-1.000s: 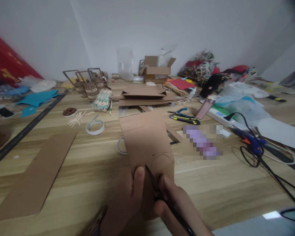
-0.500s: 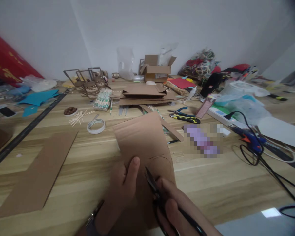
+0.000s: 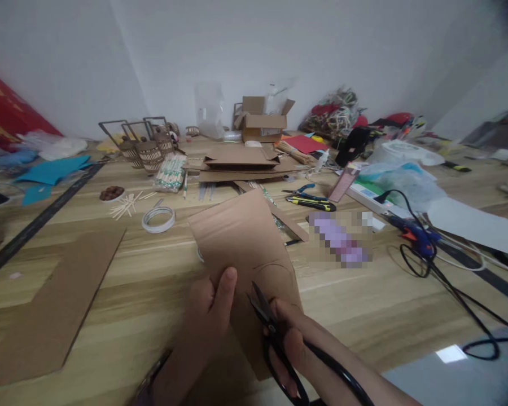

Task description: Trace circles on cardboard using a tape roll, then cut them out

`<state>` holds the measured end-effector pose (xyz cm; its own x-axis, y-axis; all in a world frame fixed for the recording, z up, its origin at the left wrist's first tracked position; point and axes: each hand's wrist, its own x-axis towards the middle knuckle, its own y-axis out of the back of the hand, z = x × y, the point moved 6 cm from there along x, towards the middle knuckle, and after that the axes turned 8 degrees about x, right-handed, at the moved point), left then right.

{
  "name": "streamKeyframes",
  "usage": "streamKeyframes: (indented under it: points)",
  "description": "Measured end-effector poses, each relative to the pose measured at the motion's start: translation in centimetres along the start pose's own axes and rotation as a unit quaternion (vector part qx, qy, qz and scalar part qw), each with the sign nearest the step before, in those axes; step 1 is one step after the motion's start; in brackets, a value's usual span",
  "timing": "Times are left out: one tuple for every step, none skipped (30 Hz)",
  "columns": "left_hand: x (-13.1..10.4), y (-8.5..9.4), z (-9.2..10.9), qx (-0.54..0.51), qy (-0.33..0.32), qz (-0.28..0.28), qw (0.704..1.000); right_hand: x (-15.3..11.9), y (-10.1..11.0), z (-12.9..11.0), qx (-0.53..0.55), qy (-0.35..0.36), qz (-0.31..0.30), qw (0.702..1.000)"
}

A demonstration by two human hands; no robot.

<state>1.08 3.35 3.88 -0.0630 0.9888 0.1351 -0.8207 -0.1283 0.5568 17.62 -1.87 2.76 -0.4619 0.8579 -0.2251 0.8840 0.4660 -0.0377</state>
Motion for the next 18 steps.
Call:
streamKeyframes:
  points:
    - [0.2,0.0,-0.1,-0.002,0.005,-0.008,1.000,0.1,0.0,-0.1,0.014,0.002,-0.010,1.000]
    - [0.4,0.1,-0.3,-0.003,0.011,-0.008,1.000,0.3,0.1,-0.2,0.027,0.001,-0.019,0.999]
    - [0.6,0.3,-0.5,-0.003,0.023,0.001,1.000,0.4,0.1,-0.2,0.034,-0.006,-0.028,0.999]
    - [0.8,0.6,-0.7,-0.004,0.041,0.014,0.999,0.4,0.2,-0.2,0.039,-0.016,-0.039,0.998]
    - [1.0,0.9,-1.0,-0.009,0.061,0.024,0.998,0.4,0.3,-0.2,0.041,-0.028,-0.050,0.998]
    - [1.1,1.1,-1.3,-0.018,0.082,0.033,0.996,0.3,0.3,-0.1,0.041,-0.041,-0.059,0.997]
    - [1.2,1.3,-1.5,-0.033,0.101,0.036,0.994,0.3,0.3,0.0,0.041,-0.050,-0.063,0.996]
    - [1.3,1.3,-1.7,-0.053,0.119,0.037,0.991,0.3,0.3,0.2,0.042,-0.057,-0.063,0.996]
    - [1.3,1.2,-1.9,-0.080,0.136,0.036,0.987,0.3,0.3,0.5,0.045,-0.060,-0.057,0.996]
    - [1.2,1.0,-2.1,-0.111,0.153,0.038,0.981,0.3,0.3,0.8,0.047,-0.061,-0.048,0.996]
    - [1.1,0.8,-2.4,-0.144,0.171,0.041,0.974,0.4,0.3,1.3,0.047,-0.063,-0.037,0.996]
    - [1.0,0.5,-2.6,-0.176,0.188,0.043,0.965,0.6,0.2,1.8,0.044,-0.062,-0.026,0.997]
    - [0.9,0.1,-2.9,-0.203,0.202,0.044,0.957,0.8,0.3,2.4,0.036,-0.057,-0.013,0.998]
    - [0.8,-0.2,-3.1,-0.222,0.214,0.045,0.950,1.0,0.3,2.8,0.024,-0.048,-0.002,0.999]
    - [0.7,-0.4,-3.2,-0.233,0.222,0.045,0.946,1.2,0.3,3.2,0.008,-0.036,0.004,0.999]
    - [0.6,-0.5,-3.3,-0.236,0.227,0.046,0.944,1.5,0.3,3.6,-0.007,-0.022,0.009,1.000]
    - [0.5,-0.6,-3.3,-0.228,0.229,0.049,0.945,1.8,0.3,3.8,-0.020,-0.010,0.010,1.000]
    - [0.4,-0.5,-3.2,-0.210,0.228,0.050,0.949,2.1,0.4,4.1,-0.029,0.000,0.010,1.000]
